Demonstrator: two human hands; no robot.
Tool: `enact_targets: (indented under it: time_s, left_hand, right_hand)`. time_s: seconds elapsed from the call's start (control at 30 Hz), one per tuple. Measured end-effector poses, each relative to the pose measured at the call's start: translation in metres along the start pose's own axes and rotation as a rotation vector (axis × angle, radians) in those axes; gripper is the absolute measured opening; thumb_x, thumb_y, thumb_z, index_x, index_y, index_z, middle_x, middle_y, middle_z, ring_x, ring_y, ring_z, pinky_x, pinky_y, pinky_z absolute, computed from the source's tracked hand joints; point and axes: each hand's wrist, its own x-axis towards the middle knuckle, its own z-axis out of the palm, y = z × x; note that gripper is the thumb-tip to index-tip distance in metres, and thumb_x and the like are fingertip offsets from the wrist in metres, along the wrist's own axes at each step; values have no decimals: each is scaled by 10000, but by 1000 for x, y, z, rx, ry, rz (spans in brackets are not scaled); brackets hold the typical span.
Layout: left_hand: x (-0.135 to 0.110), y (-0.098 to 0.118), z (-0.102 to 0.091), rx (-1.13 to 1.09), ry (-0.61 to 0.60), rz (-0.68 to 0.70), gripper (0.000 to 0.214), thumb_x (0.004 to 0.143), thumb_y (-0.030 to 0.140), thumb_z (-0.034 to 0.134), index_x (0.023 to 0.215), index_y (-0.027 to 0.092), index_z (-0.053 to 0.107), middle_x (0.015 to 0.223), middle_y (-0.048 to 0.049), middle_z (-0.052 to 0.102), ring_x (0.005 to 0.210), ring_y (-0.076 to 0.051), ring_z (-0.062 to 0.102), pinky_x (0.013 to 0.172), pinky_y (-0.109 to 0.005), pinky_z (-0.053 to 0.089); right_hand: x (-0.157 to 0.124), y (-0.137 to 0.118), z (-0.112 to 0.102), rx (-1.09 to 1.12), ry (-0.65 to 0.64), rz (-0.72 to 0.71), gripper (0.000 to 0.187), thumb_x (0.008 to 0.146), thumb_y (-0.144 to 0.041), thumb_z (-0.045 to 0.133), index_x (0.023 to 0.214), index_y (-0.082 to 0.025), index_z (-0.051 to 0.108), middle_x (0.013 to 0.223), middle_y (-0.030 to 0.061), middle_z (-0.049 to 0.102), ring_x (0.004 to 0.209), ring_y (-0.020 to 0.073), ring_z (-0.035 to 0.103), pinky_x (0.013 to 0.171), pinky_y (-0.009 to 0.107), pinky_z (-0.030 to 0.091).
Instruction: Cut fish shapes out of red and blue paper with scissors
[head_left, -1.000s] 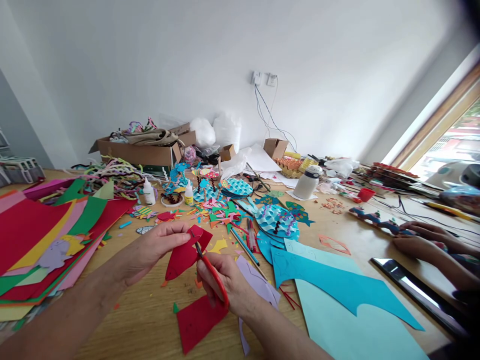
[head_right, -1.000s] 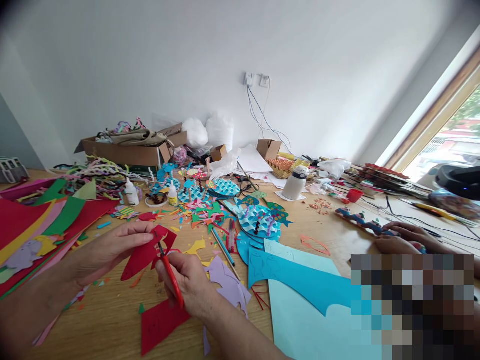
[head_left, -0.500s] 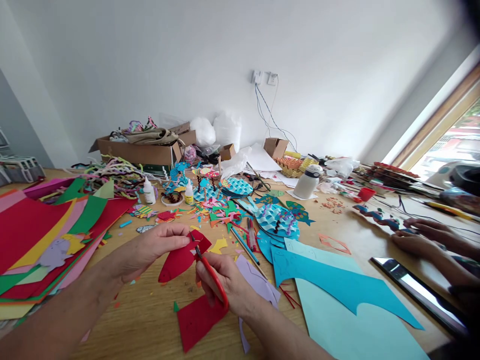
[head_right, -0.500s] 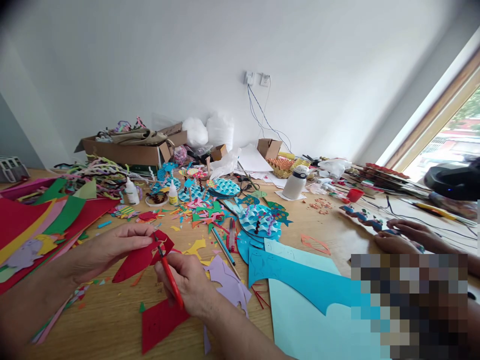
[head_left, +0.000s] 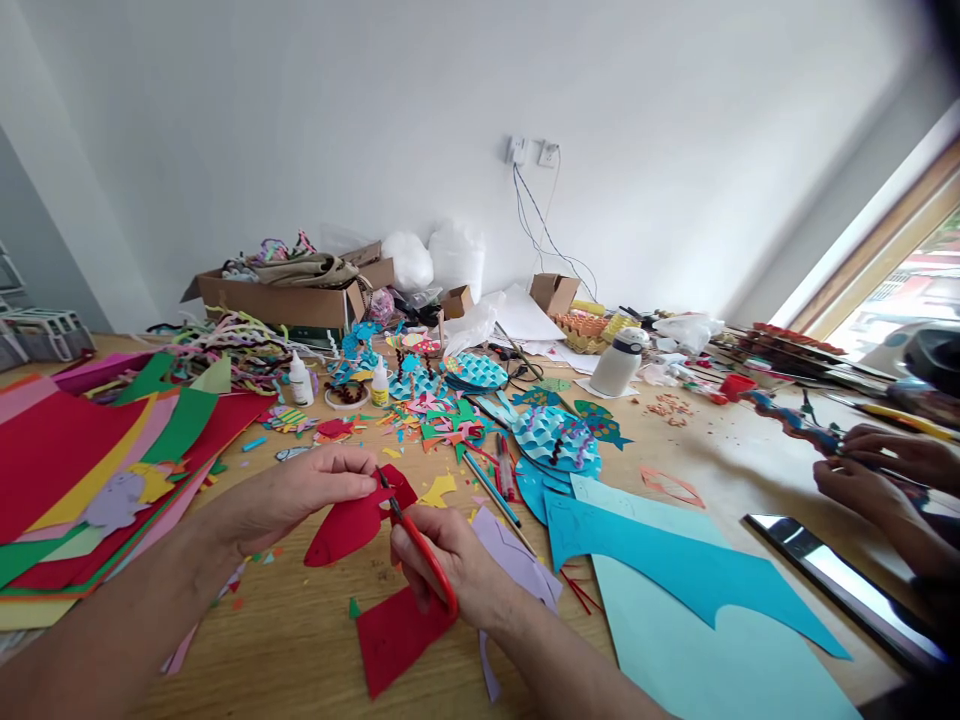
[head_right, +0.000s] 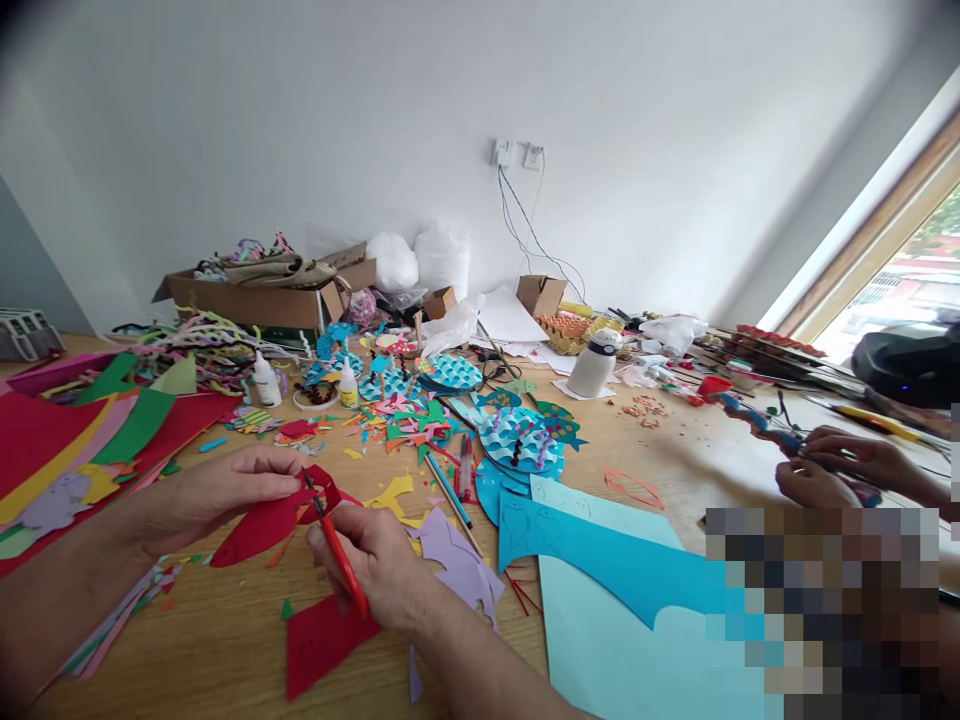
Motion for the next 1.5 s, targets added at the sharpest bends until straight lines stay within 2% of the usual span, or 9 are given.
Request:
enact_targets:
  time_s: [0.1,0.3,0.5,0.73,0.93,1.1,1.23,1.33,1.5]
  left_hand:
    - [0,1,-2,-39,-73,-38,173,718,340,597,752,189,676,725,-21,648,727,-209,609,644,-294,475]
    - [-1,1,-6,-56,-114,-63,173,713,324,598,774,192,691,787,-37,679,744,-213,616,662,-298,478]
    - [-1,-1,-7,-89,-160,-74,144,711,293,592,764,202,692,787,-31,692,736,-206,622,647,-274,474]
    - [0,-2,-9,-108,-172,-81,133,697,275,609,763,198,695,769,-30,691,700,-193,616,601,-250,463]
    - [-1,-3,-11,-81,-181,-95,132,684,310,628,729,205,693,737,-20,680,676,-186,609,602,-252,462]
    - [-3,-2,-13,-53,-174,-119,128,671,323,636,718,225,703,712,-7,673,682,-204,603,613,-267,450]
    - [-2,-6,-17,3,-140,-108,107,668,327,648,649,222,659,629,12,600,602,-174,540,545,-245,398]
    - [-1,-9,-19,51,-119,-67,163,688,347,640,609,206,611,583,27,524,556,-142,473,511,-227,348]
    - [1,-4,-14,6,-28,-50,194,711,365,629,639,194,570,602,39,489,531,-112,427,494,-212,313]
  right_hand:
    - [0,-2,0,24,-12,-11,405,783,-521,528,594,-186,399,449,-80,362,366,39,336,355,152,252]
    - [-2,-3,1,-33,-7,0,369,807,-453,516,582,-186,396,457,-75,363,377,41,317,354,159,221]
    - [-3,-4,0,-87,-32,29,329,837,-397,482,599,-185,401,470,-71,379,391,47,346,374,158,261]
    - [-2,-1,0,-90,-54,34,312,841,-415,475,644,-175,451,478,-71,375,393,43,349,377,152,263]
    - [-3,-1,0,-64,-84,31,300,835,-397,470,633,-178,431,466,-77,356,381,40,344,368,153,245]
    - [-3,0,-2,-81,-118,12,378,830,-509,456,641,-182,437,443,-79,338,373,47,341,366,170,238]
    - [-3,-1,-3,-18,-141,26,467,763,-627,483,623,-185,429,428,-85,340,353,45,341,354,174,237]
    - [-2,-3,-6,46,-92,12,480,760,-635,478,605,-184,424,414,-84,363,332,44,349,347,175,245]
    - [6,1,-14,93,72,-87,446,791,-583,466,621,-170,471,396,-69,412,329,59,374,372,191,275]
